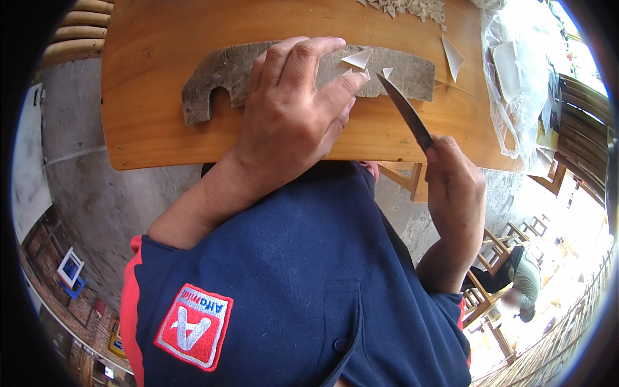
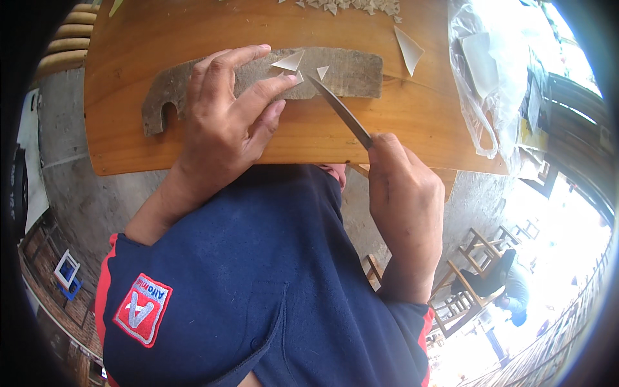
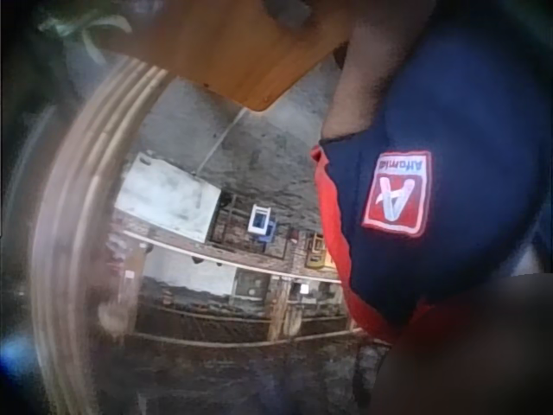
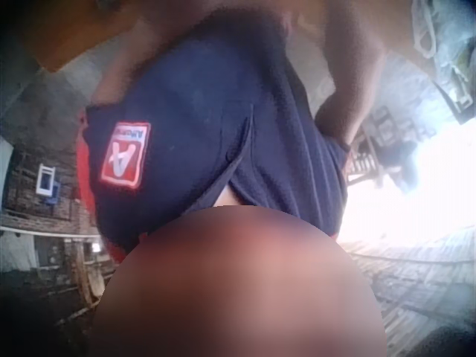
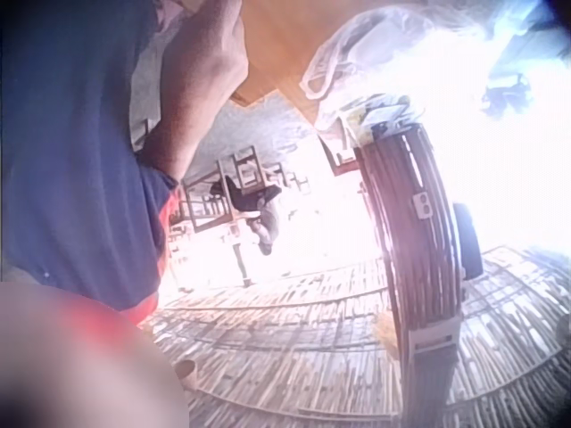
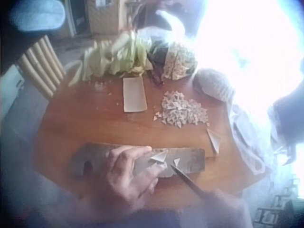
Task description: The person uses a knife to cut small triangular pieces from a flat, light-colored material on a wooden table. They repeatedly position the material, slice off triangles, and move the cut pieces aside. The process continues throughout the clip with consistent hand movements and tool use.
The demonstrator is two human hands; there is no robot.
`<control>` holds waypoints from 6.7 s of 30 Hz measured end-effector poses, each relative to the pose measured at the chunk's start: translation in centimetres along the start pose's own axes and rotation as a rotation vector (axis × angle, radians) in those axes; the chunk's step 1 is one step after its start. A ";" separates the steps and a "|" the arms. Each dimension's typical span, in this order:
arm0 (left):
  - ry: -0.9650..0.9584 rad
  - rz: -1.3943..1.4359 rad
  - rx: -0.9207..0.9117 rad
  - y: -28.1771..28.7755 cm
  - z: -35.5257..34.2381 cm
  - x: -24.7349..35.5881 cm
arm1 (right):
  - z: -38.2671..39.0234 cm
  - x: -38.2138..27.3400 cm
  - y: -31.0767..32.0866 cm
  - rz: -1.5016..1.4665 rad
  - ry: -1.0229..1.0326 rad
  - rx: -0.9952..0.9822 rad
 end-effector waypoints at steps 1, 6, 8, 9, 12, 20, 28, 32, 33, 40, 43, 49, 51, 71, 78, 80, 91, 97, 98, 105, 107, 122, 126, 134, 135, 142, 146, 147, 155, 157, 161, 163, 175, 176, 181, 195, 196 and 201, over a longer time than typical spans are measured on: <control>-0.014 0.002 0.000 0.1 0.1 0.0 | -0.1 0.2 0.2 0.025 -0.001 0.006; -0.025 0.002 0.010 0.0 0.3 0.0 | -1.6 0.1 0.9 0.175 0.167 0.010; -0.018 0.002 0.008 -0.1 0.4 0.0 | -2.2 0.1 1.2 0.234 0.208 -0.011; -0.016 0.002 0.016 -0.1 0.4 0.0 | -2.4 0.2 1.5 0.259 0.214 -0.035; -0.009 0.004 0.028 -0.1 0.4 0.0 | -2.9 0.1 1.9 0.297 0.245 -0.070; -0.033 -0.030 0.066 0.0 0.1 0.1 | -3.7 0.1 2.1 0.340 0.312 -0.043; -0.008 -0.008 0.050 -0.1 0.2 0.0 | -3.7 -0.1 1.8 0.278 0.247 -0.132; 0.005 0.015 0.044 -0.2 0.2 0.0 | -3.3 0.2 1.8 0.236 0.230 -0.129; 0.001 0.011 0.043 -0.2 0.2 0.0 | -3.1 0.4 1.9 0.226 0.222 -0.130; -0.003 0.036 0.012 -0.2 0.0 0.2 | -2.2 2.5 2.5 0.046 0.103 -0.041; -0.008 0.041 -0.026 -0.5 -0.3 0.6 | -2.0 2.6 2.6 0.075 0.114 -0.044; 0.015 -0.005 -0.053 -1.0 -0.8 1.2 | -1.7 2.2 2.2 0.110 0.135 -0.049; 0.020 -0.019 -0.056 -1.0 -0.9 1.1 | -1.7 2.0 2.1 0.104 0.149 -0.048; 0.014 -0.048 -0.076 -1.4 -1.2 1.2 | -2.0 1.3 0.8 0.051 0.137 -0.067; 0.020 -0.029 -0.076 -1.4 -1.2 1.1 | -2.5 1.3 1.0 0.093 0.187 -0.025; 0.018 -0.028 -0.076 -1.4 -1.2 1.1 | -2.6 1.2 1.1 0.093 0.182 -0.041; 0.021 0.014 -0.053 -1.0 -1.1 0.8 | -1.5 1.9 0.9 -0.051 0.029 -0.105; 0.092 0.084 0.061 0.0 -2.2 -0.4 | -0.6 1.8 0.4 -0.191 -0.021 -0.078; 0.116 0.091 0.053 0.1 -2.5 -0.7 | -0.5 1.5 0.2 -0.195 0.001 -0.088; 0.123 0.058 -0.153 -0.4 -5.3 -1.3 | -0.3 0.7 -0.2 -0.180 0.041 -0.087; 0.151 0.143 -0.189 -0.5 -5.9 -2.0 | -0.3 0.8 -0.1 -0.167 0.026 -0.066; 0.553 0.618 -0.148 1.6 -3.8 -5.3 | -2.0 -1.8 -1.4 -0.148 0.075 -0.120; 0.512 0.624 -0.117 1.6 -3.3 -3.9 | -2.1 -0.6 -0.3 -0.098 -0.039 -0.038; 0.140 0.132 0.002 0.6 -3.5 -1.6 | -1.6 0.9 -0.1 -0.192 -0.117 -0.003; 0.107 0.107 0.016 0.6 -3.5 -1.4 | -1.6 1.0 -0.2 -0.211 -0.129 -0.005; 0.153 0.214 -0.139 0.7 -3.7 -1.8 | -1.6 1.3 -0.5 -0.270 -0.123 0.015; 0.104 0.084 -0.121 0.9 -3.9 -1.5 | -1.7 1.1 -0.6 -0.270 -0.139 -0.017; 0.109 0.084 -0.105 0.9 -3.9 -1.5 | -1.7 1.0 -0.6 -0.270 -0.137 -0.016; -0.004 0.093 0.047 2.0 -2.1 -1.9 | -1.6 -1.5 -0.8 -0.215 0.006 0.000; -0.026 0.083 0.016 2.1 -1.2 -1.6 | -1.5 -2.3 -1.1 -0.182 0.021 -0.011; -0.027 0.051 -0.004 1.9 -0.3 -1.2 | -1.3 -3.2 -1.7 -0.189 0.013 -0.058; -0.023 0.024 -0.008 1.7 -0.1 -1.0 | -1.5 -3.4 -2.0 -0.163 0.026 -0.067; -0.020 -0.016 0.026 1.4 0.1 -1.0 | -1.2 -4.5 -3.0 -0.118 -0.019 -0.064; -0.015 0.000 0.046 1.4 0.1 -1.1 | -1.2 -4.6 -3.1 -0.083 -0.025 -0.075; -0.030 -0.024 0.019 1.3 0.2 -1.0 | -1.4 -5.3 -4.0 0.091 -0.019 -0.102; -0.015 -0.018 0.020 1.3 0.6 -1.3 | 0.5 -4.9 -2.9 0.131 -0.081 -0.182; -0.018 -0.018 0.023 1.2 0.7 -1.3 | 0.6 -4.8 -2.9 0.116 -0.091 -0.184; -0.028 0.000 0.021 1.1 0.8 -1.4 | -0.1 -4.0 -3.4 -0.012 -0.128 -0.125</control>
Point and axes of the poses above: each hand's wrist, its own z-axis away from the middle knuckle, its own y-axis out of the back of the hand, x = y × z, the point moved 5 cm from there along -z, towards the middle knuckle, and after that the axes turned 6 degrees about -x, right-handed, at the moved point
